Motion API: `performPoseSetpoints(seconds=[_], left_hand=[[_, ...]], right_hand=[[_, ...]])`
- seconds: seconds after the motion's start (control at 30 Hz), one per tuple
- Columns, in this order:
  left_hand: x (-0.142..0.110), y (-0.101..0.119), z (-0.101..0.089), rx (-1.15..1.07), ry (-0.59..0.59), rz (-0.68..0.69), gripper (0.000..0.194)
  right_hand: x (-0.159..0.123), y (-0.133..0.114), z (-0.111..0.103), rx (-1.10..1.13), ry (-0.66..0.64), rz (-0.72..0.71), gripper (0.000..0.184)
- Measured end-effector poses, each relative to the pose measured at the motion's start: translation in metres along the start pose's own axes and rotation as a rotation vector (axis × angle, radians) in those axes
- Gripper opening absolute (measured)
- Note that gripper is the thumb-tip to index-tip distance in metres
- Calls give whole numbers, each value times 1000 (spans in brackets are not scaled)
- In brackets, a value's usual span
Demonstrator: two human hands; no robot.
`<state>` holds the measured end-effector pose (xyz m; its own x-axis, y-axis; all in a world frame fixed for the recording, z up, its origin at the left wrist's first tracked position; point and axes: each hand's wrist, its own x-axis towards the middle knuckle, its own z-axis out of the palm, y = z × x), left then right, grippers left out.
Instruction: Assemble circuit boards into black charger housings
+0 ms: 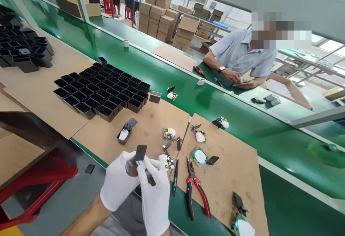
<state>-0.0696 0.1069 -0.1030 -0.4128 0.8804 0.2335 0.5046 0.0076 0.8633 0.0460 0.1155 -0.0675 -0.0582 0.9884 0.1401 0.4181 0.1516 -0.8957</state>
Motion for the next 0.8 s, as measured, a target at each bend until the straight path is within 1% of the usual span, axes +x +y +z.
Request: performPoseSetpoints(seconds=[0.07,0.13,0.23,0.27,0.3,0.33,0.4,0.47,0.53,0.57,0.6,0.67,0.73,0.8], left_hand=[[0,1,1,-22,-23,-27,20],[2,4,-2,-60,-56,-57,21],[9,12,-14,-147,-147,-100,33],[12,16,-21,-180,-198,-110,36],[15,20,-28,-216,-260,-115,37],[19,23,-36,-255,-337,-119,38],[24,29,-50,-319,-505,-116,42],[28,33,-61,-321,-640,-80,50],[29,35,-65,-274,-718,-29,52],[30,36,-66,-251,-739,-7,52],[30,36,-65,-242,-756,5,52],[29,36,-63,-250,-771,13,53],[28,34,-59,-266,-744,26,54],[26,32,-54,-259,-665,58,52]], right_hand=[[0,-1,1,-22,-5,-6,21],[-2,-2,-3,-45,-22,-11,21],[-1,-3,-23,-99,-31,-2,24],[1,-4,-33,-149,-20,-32,25],[4,-5,-44,-219,-10,-95,26],[8,-6,-55,-301,-5,-202,30],[19,-11,-75,-473,-72,-472,42],[32,-18,-88,-600,-241,-701,52],[44,-24,-96,-647,-408,-823,56],[48,-27,-99,-636,-462,-850,57],[52,-29,-100,-603,-488,-862,57],[53,-32,-101,-514,-502,-829,54],[49,-30,-99,-411,-499,-759,50],[40,-26,-94,-334,-437,-673,45]])
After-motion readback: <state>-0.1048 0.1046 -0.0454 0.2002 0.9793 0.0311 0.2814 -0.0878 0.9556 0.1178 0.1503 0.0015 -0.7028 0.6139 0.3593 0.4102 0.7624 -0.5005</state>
